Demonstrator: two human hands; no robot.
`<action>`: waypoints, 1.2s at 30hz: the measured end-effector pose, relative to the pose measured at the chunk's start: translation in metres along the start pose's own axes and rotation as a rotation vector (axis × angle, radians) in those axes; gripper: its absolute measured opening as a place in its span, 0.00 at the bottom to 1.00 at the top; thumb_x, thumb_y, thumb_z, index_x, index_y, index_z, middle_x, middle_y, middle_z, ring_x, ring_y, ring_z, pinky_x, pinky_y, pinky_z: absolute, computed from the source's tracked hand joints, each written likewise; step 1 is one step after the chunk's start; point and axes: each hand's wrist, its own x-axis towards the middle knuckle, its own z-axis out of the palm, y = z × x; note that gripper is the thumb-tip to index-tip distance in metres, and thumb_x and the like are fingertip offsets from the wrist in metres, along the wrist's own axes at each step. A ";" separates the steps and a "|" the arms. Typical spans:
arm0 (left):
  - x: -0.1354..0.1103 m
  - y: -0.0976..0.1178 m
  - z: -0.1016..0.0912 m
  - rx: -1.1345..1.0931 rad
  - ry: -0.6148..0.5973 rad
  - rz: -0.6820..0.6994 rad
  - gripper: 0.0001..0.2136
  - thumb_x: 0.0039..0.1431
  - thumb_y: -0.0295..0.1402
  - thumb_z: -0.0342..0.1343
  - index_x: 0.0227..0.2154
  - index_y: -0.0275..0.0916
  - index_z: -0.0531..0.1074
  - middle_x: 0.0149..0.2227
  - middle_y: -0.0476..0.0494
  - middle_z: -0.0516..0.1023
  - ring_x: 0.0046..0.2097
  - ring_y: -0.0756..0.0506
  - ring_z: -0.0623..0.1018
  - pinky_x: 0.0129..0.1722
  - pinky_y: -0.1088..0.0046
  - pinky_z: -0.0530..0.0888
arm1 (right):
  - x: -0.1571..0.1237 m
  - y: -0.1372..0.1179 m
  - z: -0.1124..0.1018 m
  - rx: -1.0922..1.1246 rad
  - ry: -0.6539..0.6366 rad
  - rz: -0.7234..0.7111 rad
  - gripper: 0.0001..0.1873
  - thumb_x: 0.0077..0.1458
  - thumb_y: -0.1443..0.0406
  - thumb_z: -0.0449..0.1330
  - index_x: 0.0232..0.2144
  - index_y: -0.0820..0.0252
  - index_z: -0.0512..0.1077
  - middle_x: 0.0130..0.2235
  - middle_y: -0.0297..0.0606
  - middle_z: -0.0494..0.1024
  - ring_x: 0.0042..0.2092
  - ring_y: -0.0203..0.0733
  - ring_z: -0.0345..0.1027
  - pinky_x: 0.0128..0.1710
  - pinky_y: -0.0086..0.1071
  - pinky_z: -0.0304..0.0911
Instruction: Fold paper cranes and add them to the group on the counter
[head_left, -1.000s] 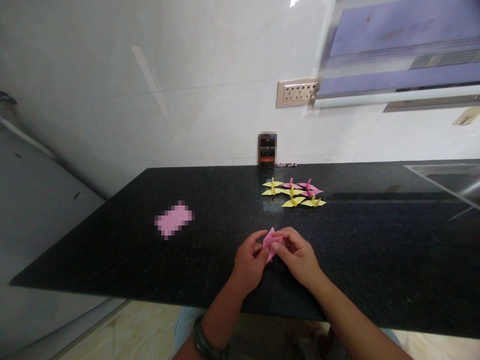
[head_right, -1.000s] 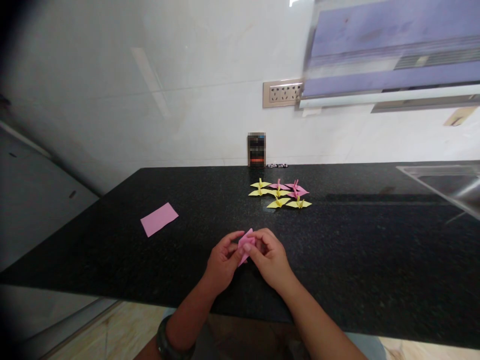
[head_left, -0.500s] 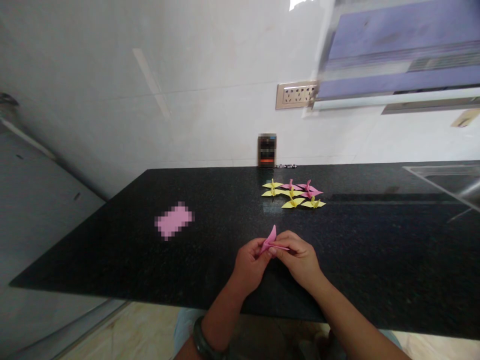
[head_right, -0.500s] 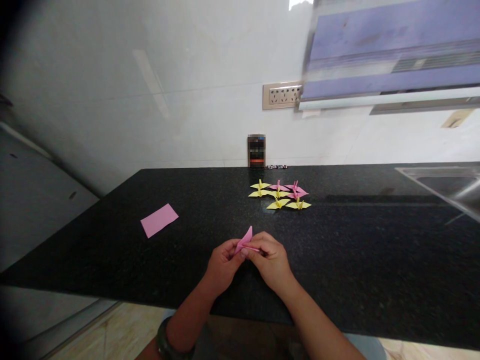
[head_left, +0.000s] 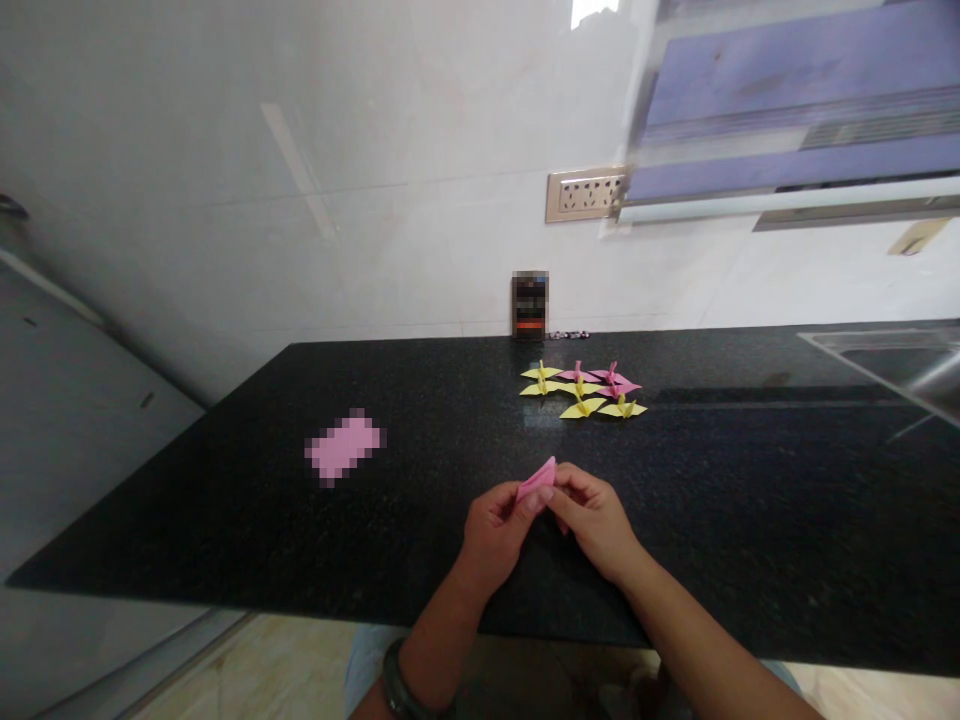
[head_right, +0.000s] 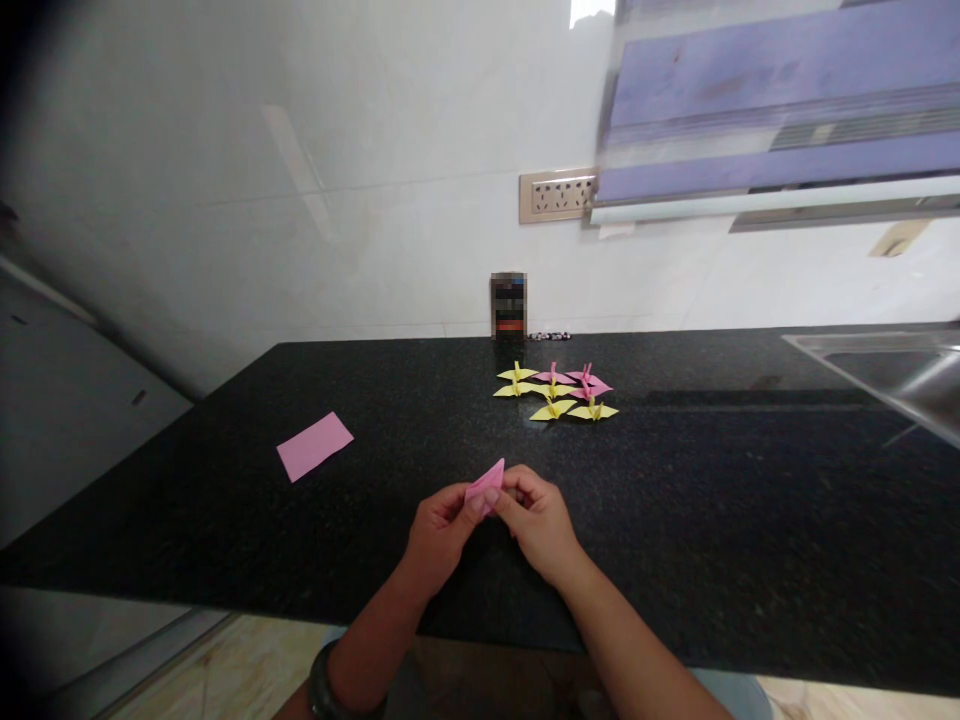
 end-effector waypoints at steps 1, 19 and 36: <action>0.000 -0.001 0.000 0.005 0.018 -0.002 0.11 0.52 0.38 0.50 0.29 0.35 0.72 0.27 0.47 0.73 0.30 0.49 0.71 0.31 0.76 0.67 | 0.000 0.000 0.000 -0.015 0.000 -0.011 0.09 0.48 0.60 0.57 0.28 0.62 0.70 0.23 0.31 0.65 0.20 0.28 0.53 0.17 0.23 0.51; -0.001 0.001 0.000 0.096 0.050 0.045 0.11 0.51 0.37 0.52 0.21 0.36 0.72 0.21 0.49 0.71 0.25 0.50 0.68 0.26 0.78 0.64 | 0.000 0.005 0.007 0.115 -0.019 0.105 0.10 0.46 0.59 0.58 0.27 0.61 0.68 0.22 0.31 0.69 0.19 0.28 0.55 0.15 0.23 0.51; 0.000 -0.003 0.002 0.074 0.029 -0.050 0.11 0.51 0.38 0.51 0.26 0.35 0.72 0.22 0.48 0.72 0.25 0.50 0.70 0.26 0.77 0.66 | 0.003 0.010 0.004 -0.008 0.139 -0.001 0.21 0.52 0.57 0.52 0.13 0.62 0.68 0.21 0.33 0.68 0.21 0.31 0.59 0.23 0.27 0.56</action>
